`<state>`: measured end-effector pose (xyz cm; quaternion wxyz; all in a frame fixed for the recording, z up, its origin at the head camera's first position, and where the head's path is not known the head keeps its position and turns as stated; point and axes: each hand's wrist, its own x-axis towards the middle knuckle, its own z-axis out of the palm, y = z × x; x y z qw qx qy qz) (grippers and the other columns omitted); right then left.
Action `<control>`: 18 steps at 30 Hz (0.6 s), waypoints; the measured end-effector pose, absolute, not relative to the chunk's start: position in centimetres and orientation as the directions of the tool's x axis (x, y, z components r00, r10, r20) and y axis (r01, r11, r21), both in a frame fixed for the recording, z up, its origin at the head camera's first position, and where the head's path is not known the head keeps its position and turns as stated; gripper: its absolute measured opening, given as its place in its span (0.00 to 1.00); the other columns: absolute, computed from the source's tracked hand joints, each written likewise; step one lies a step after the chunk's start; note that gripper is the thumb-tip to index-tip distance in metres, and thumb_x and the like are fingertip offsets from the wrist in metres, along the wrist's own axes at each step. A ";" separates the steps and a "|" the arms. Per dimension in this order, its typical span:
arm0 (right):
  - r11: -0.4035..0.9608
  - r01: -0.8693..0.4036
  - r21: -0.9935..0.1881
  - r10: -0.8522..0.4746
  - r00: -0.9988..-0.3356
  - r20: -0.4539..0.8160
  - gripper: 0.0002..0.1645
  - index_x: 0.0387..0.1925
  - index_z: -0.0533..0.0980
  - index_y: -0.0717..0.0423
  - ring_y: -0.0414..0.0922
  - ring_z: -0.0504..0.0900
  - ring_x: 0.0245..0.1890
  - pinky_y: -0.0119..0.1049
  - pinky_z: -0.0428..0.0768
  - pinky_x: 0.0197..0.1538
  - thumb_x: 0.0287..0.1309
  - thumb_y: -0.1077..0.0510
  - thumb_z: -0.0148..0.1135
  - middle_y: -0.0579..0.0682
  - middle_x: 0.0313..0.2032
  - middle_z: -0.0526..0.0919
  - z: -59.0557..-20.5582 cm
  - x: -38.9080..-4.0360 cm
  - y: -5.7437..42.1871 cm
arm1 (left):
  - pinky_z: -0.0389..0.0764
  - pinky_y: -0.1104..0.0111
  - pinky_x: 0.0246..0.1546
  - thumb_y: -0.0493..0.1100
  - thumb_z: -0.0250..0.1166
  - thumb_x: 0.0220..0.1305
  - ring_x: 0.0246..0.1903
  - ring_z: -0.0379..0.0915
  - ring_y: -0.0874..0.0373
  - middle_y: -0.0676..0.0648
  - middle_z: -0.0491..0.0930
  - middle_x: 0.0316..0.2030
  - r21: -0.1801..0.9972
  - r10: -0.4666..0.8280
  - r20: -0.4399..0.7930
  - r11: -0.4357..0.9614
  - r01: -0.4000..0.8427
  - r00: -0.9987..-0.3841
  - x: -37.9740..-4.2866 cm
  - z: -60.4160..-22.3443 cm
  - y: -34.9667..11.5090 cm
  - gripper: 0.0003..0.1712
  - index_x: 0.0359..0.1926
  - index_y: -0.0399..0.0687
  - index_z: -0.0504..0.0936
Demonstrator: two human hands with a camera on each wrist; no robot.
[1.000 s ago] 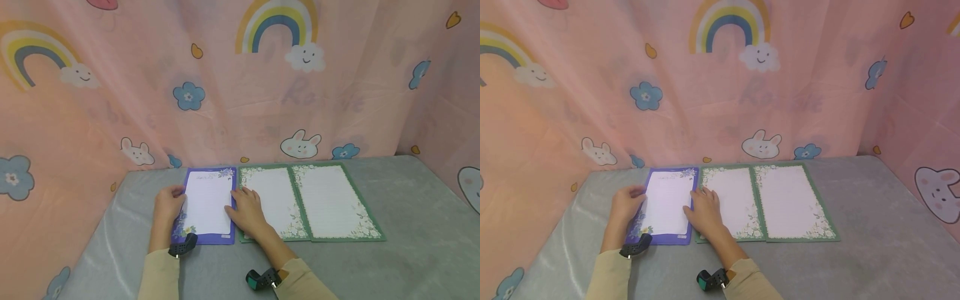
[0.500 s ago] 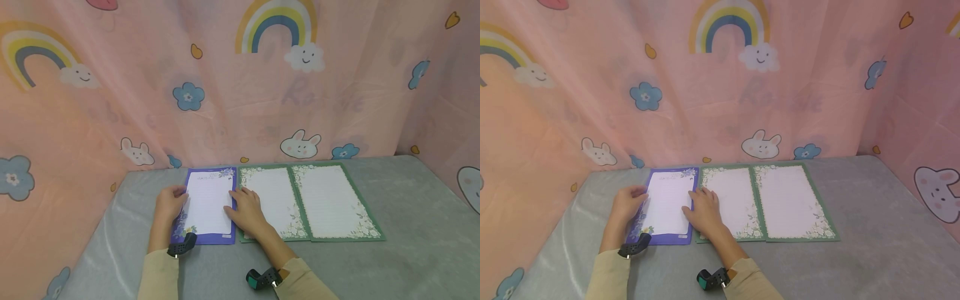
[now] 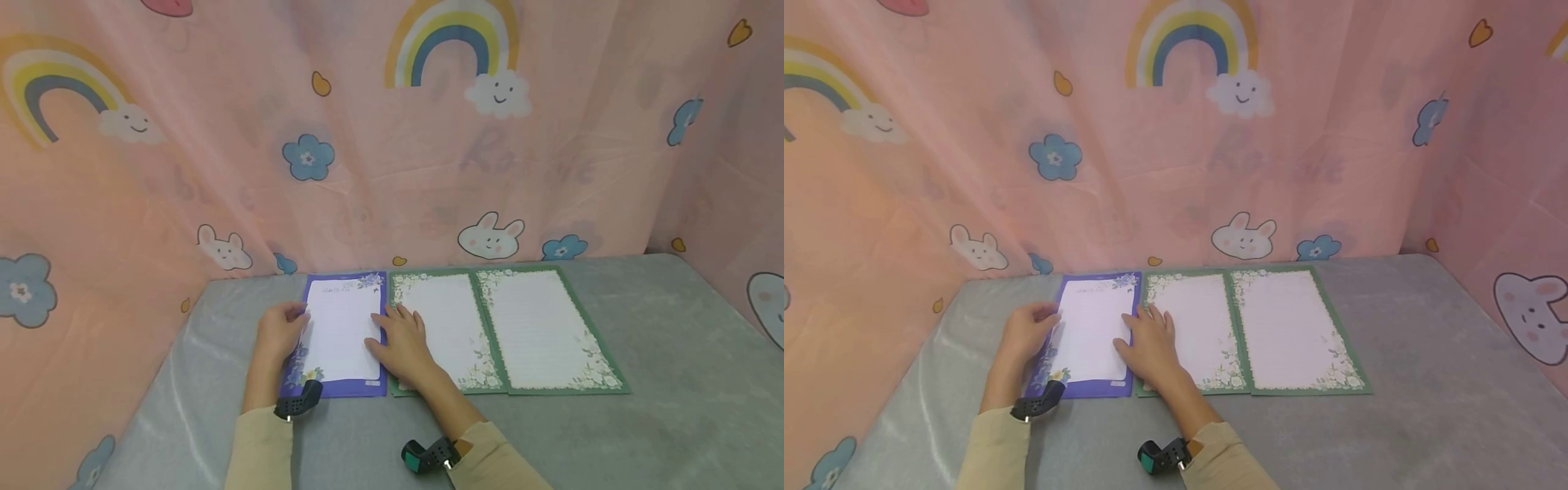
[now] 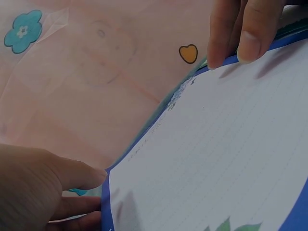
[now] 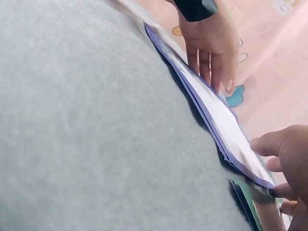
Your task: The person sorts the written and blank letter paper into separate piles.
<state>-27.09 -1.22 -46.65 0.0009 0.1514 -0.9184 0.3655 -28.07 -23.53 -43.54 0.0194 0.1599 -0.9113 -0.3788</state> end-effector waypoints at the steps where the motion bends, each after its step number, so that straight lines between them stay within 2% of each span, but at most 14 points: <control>1: 0.685 -0.280 -0.672 -0.280 -0.954 0.112 0.29 0.63 0.77 0.57 0.64 0.58 0.77 0.68 0.47 0.76 0.63 0.49 0.63 0.65 0.71 0.70 -46.6 -27.1 -1.2 | 0.73 0.46 0.66 0.43 0.58 0.73 0.62 0.74 0.39 0.34 0.78 0.62 0.696 -0.306 -0.085 0.663 -0.276 -0.948 -28.1 -43.5 -23.5 0.22 0.63 0.39 0.78; 12: 0.685 -0.286 -0.670 -0.297 -0.949 0.102 0.30 0.64 0.77 0.56 0.66 0.56 0.77 0.68 0.46 0.76 0.64 0.49 0.62 0.66 0.72 0.67 -46.5 -27.1 -1.2 | 0.72 0.46 0.67 0.46 0.57 0.74 0.63 0.73 0.39 0.34 0.77 0.63 0.693 -0.315 -0.092 0.661 -0.288 -0.944 -28.3 -43.6 -23.3 0.22 0.63 0.40 0.78; 18: 0.675 -0.281 -0.682 -0.286 -0.952 0.110 0.29 0.62 0.78 0.57 0.66 0.59 0.76 0.69 0.49 0.75 0.63 0.50 0.64 0.65 0.71 0.70 -46.2 -27.1 -1.0 | 0.70 0.45 0.68 0.46 0.56 0.75 0.66 0.71 0.38 0.35 0.75 0.65 0.701 -0.316 -0.101 0.650 -0.293 -0.943 -28.2 -43.4 -23.4 0.22 0.64 0.41 0.78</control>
